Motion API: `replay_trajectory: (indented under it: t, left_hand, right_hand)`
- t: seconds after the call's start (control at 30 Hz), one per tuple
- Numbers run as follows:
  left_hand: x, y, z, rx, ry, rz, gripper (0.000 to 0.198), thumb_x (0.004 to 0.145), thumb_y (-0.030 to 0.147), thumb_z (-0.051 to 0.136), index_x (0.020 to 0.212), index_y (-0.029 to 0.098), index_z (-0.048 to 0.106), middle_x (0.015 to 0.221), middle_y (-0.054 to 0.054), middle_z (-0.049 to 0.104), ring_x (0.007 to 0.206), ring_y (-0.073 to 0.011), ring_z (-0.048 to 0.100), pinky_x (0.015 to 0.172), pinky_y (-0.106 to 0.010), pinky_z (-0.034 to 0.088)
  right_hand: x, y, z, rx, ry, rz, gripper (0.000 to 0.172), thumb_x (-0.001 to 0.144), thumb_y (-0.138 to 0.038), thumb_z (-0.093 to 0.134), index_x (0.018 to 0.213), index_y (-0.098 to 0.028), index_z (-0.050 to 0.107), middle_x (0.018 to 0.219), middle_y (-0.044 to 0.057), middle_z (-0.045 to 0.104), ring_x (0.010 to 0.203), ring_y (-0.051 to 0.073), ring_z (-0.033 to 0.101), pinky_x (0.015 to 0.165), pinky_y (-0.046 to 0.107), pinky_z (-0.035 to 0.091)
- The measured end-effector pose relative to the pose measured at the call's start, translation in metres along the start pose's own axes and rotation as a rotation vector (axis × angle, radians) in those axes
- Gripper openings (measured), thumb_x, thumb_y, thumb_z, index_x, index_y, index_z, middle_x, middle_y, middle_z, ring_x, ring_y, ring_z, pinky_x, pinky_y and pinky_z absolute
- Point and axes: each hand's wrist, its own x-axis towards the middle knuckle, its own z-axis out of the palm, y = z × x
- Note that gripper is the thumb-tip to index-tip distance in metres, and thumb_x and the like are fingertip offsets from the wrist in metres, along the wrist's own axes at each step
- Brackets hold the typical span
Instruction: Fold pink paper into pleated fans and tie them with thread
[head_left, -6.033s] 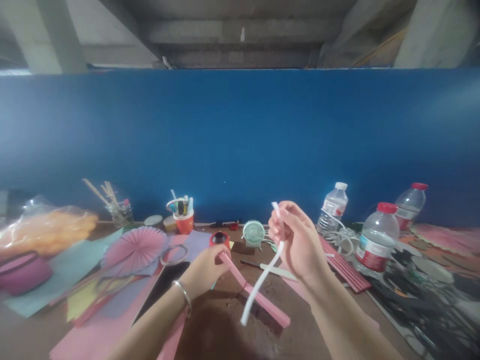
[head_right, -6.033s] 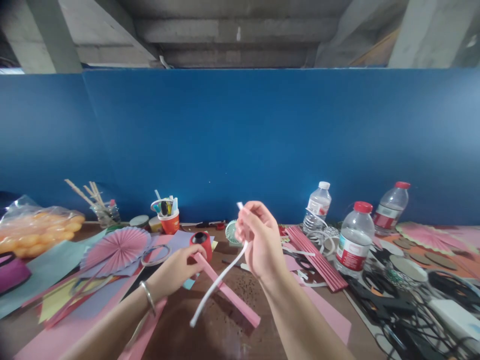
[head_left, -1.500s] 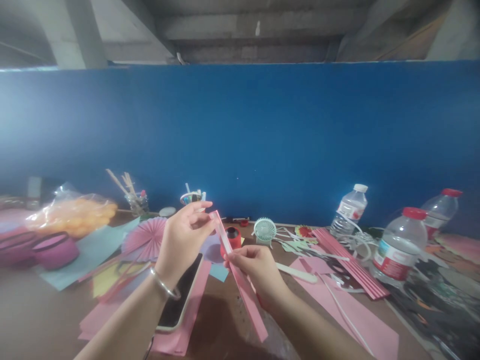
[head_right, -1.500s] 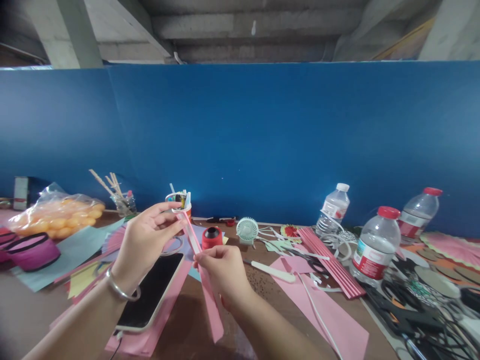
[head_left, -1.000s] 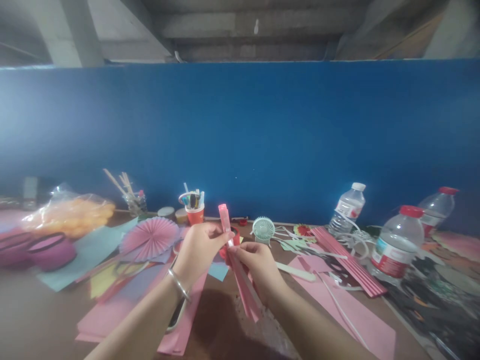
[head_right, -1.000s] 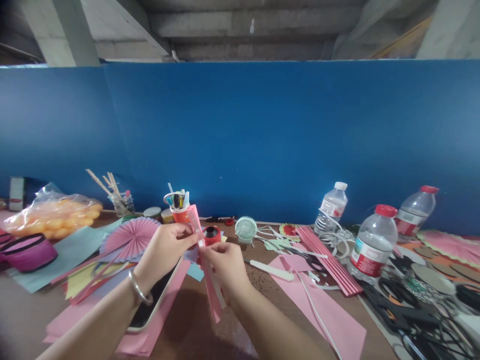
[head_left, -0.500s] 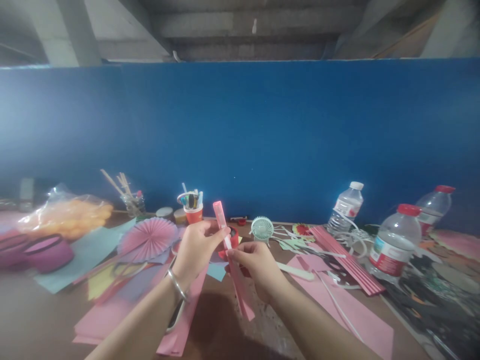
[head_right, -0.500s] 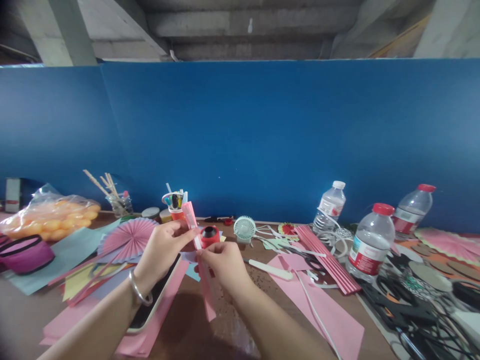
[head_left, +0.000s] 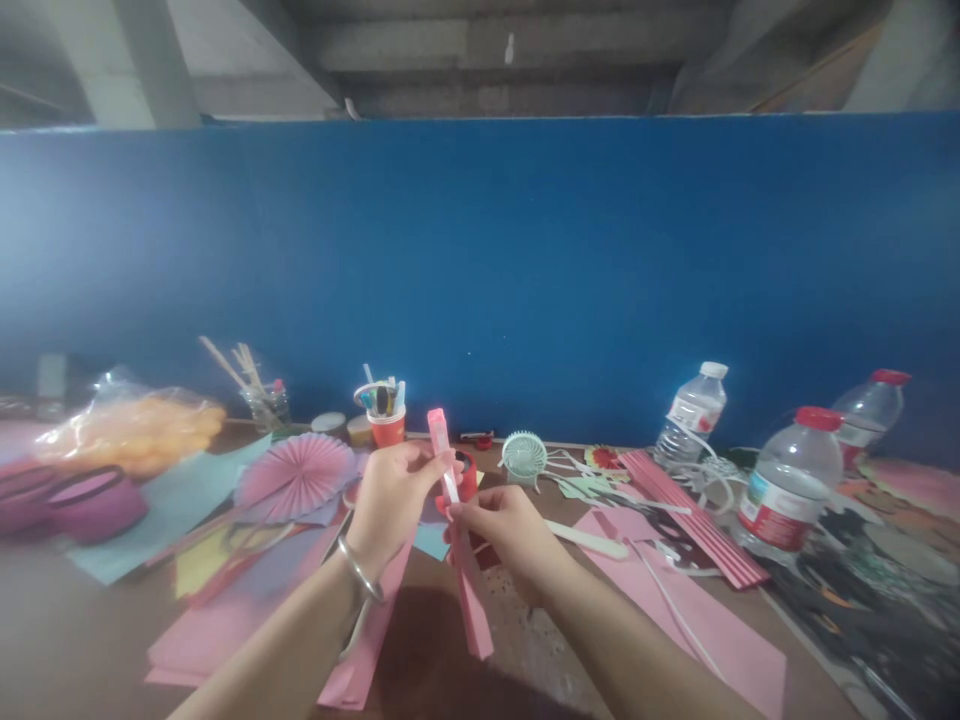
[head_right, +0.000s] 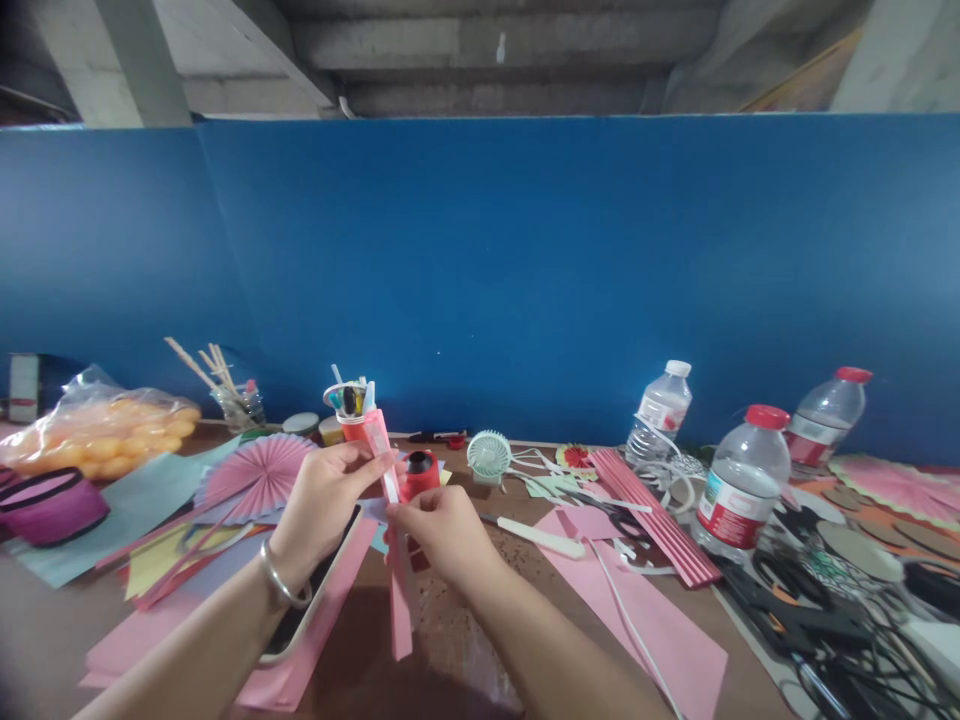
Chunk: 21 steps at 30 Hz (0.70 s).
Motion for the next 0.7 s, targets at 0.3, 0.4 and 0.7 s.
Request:
replay_trajectory:
  t: [0.3, 0.4, 0.7]
  left_hand:
    - [-0.010, 0.005, 0.008, 0.153, 0.061, 0.075, 0.018, 0.075, 0.028, 0.056, 0.084, 0.017, 0.067, 0.078, -0.004, 0.069, 0.066, -0.0176, 0.063, 0.059, -0.026, 0.050]
    - [-0.007, 0.008, 0.009, 0.094, -0.015, 0.099, 0.023, 0.077, 0.030, 0.055, 0.092, 0.016, 0.064, 0.083, -0.004, 0.068, 0.073, -0.0178, 0.063, 0.064, -0.027, 0.050]
    - [0.005, -0.007, 0.008, -0.095, -0.458, -0.031, 0.019, 0.075, 0.025, 0.057, 0.090, 0.014, 0.059, 0.084, -0.004, 0.064, 0.076, -0.0166, 0.060, 0.073, -0.029, 0.048]
  right_hand:
    - [0.000, -0.004, -0.009, -0.120, 0.018, -0.061, 0.032, 0.071, -0.041, 0.057, 0.059, -0.011, 0.058, 0.059, 0.006, 0.059, 0.051, 0.014, 0.054, 0.047, 0.025, 0.042]
    - [0.000, -0.005, -0.007, 0.017, 0.035, -0.146, 0.034, 0.072, -0.043, 0.056, 0.061, -0.012, 0.058, 0.053, 0.003, 0.054, 0.049, 0.012, 0.050, 0.048, 0.023, 0.040]
    - [0.010, 0.000, -0.009, 0.377, 0.095, -0.180, 0.032, 0.068, -0.044, 0.063, 0.066, -0.012, 0.058, 0.056, 0.000, 0.054, 0.047, 0.008, 0.044, 0.049, 0.020, 0.034]
